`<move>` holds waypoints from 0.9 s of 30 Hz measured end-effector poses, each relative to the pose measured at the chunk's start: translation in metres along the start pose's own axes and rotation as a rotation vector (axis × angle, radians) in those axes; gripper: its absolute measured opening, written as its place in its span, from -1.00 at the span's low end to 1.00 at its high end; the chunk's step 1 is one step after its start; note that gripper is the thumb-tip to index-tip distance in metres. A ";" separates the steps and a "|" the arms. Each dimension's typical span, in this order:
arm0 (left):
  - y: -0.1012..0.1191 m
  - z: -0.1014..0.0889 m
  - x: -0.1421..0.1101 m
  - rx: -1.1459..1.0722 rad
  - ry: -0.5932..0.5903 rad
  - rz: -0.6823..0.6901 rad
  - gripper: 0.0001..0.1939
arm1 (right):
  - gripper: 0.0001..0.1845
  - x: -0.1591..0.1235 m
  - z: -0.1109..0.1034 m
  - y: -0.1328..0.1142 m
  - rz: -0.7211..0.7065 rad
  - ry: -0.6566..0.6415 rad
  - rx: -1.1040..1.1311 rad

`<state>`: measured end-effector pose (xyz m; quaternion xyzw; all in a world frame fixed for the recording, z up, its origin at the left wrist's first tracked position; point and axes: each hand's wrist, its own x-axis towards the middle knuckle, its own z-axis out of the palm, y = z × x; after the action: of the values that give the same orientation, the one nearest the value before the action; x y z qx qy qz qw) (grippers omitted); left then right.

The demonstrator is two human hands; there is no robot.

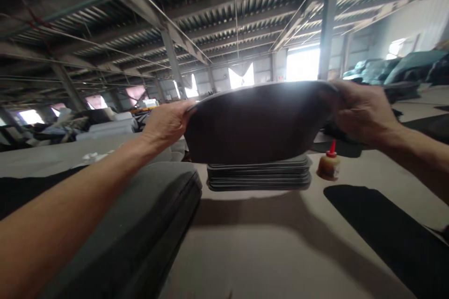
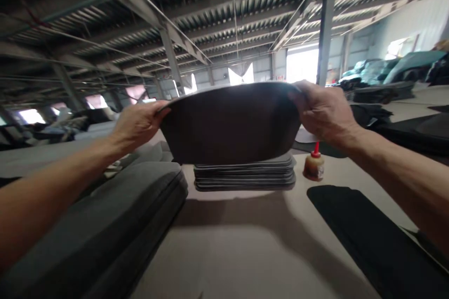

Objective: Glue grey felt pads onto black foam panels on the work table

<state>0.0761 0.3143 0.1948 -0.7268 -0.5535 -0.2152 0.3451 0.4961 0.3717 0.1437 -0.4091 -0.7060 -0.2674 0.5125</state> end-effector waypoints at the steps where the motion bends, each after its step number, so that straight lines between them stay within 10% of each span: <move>1: -0.002 0.004 0.007 0.005 0.050 -0.017 -0.52 | -0.30 0.003 0.005 -0.002 -0.003 0.047 -0.019; 5: 0.000 0.056 0.012 -0.010 0.065 -0.041 -0.59 | -0.54 -0.012 0.047 0.006 -0.066 0.015 -0.036; 11: 0.029 0.189 -0.037 -0.087 -0.304 -0.102 -0.77 | -0.50 -0.087 0.134 0.037 -0.090 -0.535 -0.077; 14: 0.036 0.225 -0.056 -0.142 -0.408 -0.133 -0.71 | -0.42 -0.117 0.151 0.044 -0.067 -0.704 -0.080; 27: 0.043 0.219 -0.055 -0.060 -0.564 -0.218 -0.56 | -0.33 -0.121 0.144 0.031 -0.090 -0.874 -0.110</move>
<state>0.0857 0.4342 -0.0012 -0.7041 -0.6956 -0.0566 0.1311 0.4671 0.4662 -0.0194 -0.4793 -0.8582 -0.1286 0.1312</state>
